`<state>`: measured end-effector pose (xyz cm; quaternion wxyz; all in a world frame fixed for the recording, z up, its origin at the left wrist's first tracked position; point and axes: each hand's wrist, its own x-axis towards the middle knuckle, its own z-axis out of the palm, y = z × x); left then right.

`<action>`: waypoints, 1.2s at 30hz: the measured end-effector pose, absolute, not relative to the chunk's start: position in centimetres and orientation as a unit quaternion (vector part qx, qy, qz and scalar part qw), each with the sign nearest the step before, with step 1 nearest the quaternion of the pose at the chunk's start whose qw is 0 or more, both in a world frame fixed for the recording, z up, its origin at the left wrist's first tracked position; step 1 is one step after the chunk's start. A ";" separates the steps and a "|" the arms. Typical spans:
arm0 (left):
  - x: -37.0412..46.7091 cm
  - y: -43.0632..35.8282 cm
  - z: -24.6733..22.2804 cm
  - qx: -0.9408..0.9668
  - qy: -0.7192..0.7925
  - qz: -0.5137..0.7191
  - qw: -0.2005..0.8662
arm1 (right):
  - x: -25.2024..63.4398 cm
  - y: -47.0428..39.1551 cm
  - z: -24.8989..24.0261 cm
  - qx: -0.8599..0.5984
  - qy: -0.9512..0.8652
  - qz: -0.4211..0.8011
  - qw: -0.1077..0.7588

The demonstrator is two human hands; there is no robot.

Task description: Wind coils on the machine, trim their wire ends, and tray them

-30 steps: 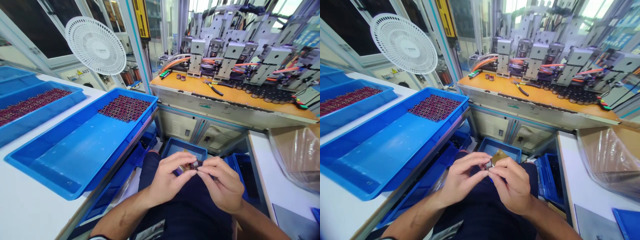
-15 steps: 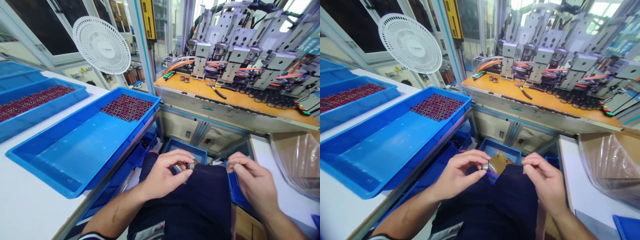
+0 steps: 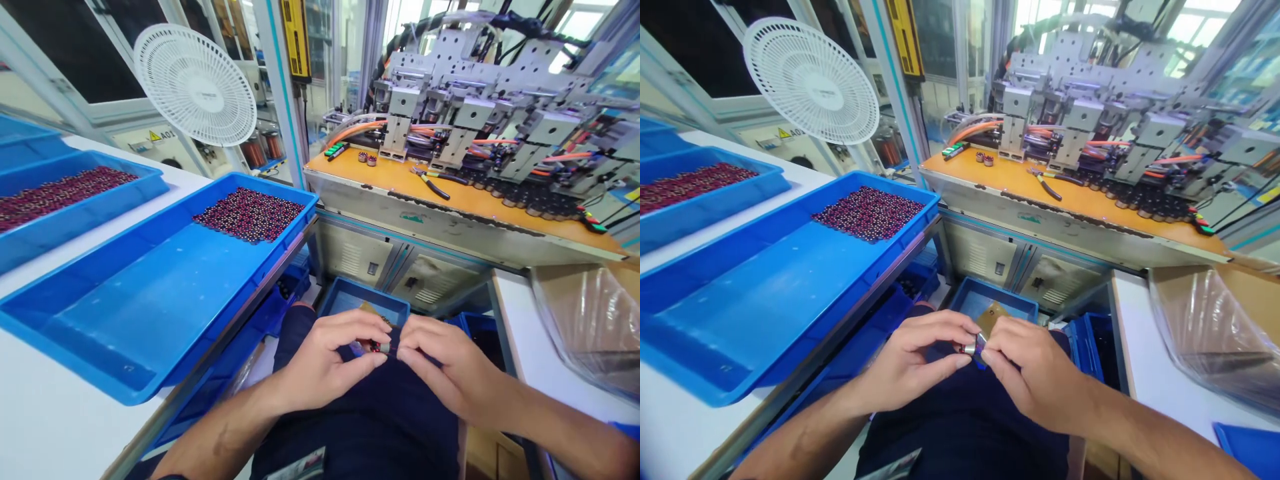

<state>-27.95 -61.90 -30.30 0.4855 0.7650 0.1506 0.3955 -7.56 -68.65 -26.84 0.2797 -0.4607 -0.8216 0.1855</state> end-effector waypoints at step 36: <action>-30.3 -60.7 -31.2 0.653 0.245 0.538 0.473 | 8.0 -52.8 -24.7 -0.667 -0.716 -0.136 0.157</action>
